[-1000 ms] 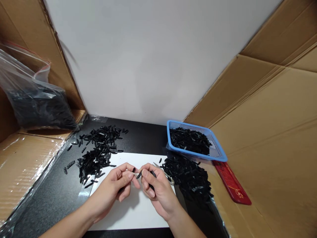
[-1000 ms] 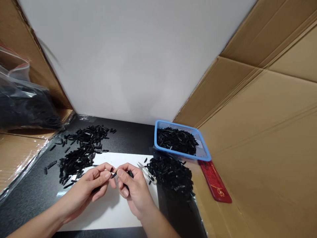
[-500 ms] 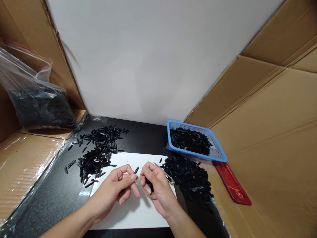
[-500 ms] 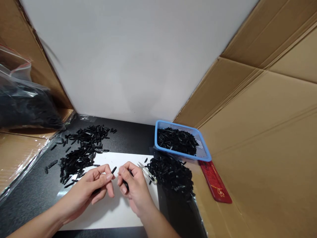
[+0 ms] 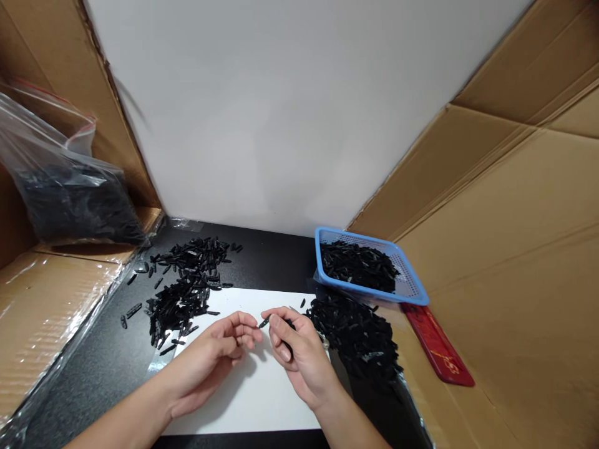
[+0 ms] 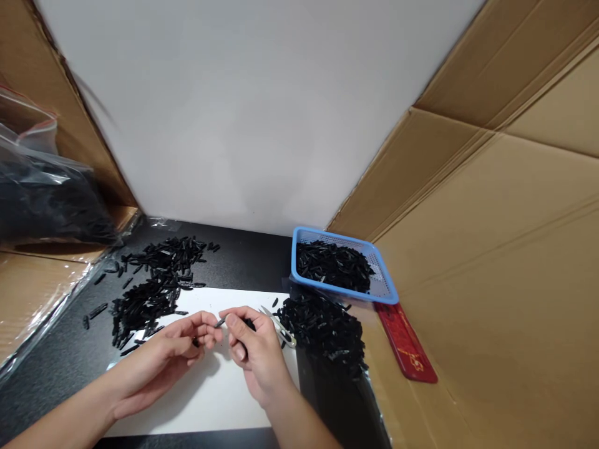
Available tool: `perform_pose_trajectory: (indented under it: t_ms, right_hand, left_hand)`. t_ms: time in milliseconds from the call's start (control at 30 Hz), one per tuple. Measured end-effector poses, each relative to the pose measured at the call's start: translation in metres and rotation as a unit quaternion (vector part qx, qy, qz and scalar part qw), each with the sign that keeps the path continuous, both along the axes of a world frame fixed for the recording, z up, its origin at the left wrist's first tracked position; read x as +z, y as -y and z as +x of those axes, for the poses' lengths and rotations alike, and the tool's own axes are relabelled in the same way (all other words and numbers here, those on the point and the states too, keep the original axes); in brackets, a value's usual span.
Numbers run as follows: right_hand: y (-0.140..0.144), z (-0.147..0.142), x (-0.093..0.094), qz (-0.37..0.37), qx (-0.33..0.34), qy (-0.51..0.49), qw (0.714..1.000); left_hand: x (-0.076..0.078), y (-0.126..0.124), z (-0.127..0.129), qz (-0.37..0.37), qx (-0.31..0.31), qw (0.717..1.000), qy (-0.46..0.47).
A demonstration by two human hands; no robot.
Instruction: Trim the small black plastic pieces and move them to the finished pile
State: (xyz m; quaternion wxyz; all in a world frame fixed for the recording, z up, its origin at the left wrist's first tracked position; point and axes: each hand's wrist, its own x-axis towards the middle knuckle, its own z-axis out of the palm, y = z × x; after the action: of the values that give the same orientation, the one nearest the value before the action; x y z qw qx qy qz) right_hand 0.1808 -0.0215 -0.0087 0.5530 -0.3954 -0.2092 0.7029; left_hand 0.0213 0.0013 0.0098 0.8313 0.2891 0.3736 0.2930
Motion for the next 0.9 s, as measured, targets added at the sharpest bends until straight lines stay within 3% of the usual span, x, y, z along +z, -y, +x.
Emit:
perform_pose_trajectory:
  t_ms: [100, 300, 400, 500, 567, 700, 800, 900]
  right_hand:
    - [0.000, 0.001, 0.000, 0.001, 0.005, -0.018, 1.000]
    - [0.001, 0.002, 0.003, 0.024, -0.006, -0.006, 1.000]
    - [0.002, 0.001, 0.001, 0.033, 0.005, 0.037, 0.999]
    - [0.003, -0.002, -0.001, 0.051, 0.027, 0.117, 0.991]
    - [0.004, -0.005, -0.001, 0.103, 0.025, 0.213, 0.971]
    - [0.006, -0.008, -0.003, 0.216, 0.012, 0.414, 0.884]
    - [0.006, -0.008, -0.007, 0.254, 0.001, 0.481, 0.839]
    - [0.006, -0.006, -0.011, 0.266, -0.002, 0.510, 0.818]
  left_hand:
    - [-0.004, -0.001, -0.001, -0.011, 0.008, 1.000, 0.009]
    - [-0.004, 0.001, 0.002, 0.059, 0.004, 0.998, -0.035]
    - [-0.003, 0.001, 0.003, 0.037, 0.010, 0.999, -0.034]
    - [-0.003, -0.002, 0.002, -0.009, 0.056, 0.998, -0.006]
    - [-0.003, -0.004, 0.001, -0.046, 0.098, 0.994, 0.009]
    - [-0.001, -0.007, 0.001, -0.083, 0.122, 0.988, 0.040]
    - [0.002, -0.007, 0.002, -0.081, 0.114, 0.988, 0.066]
    - [0.003, -0.005, 0.002, -0.063, 0.100, 0.991, 0.068]
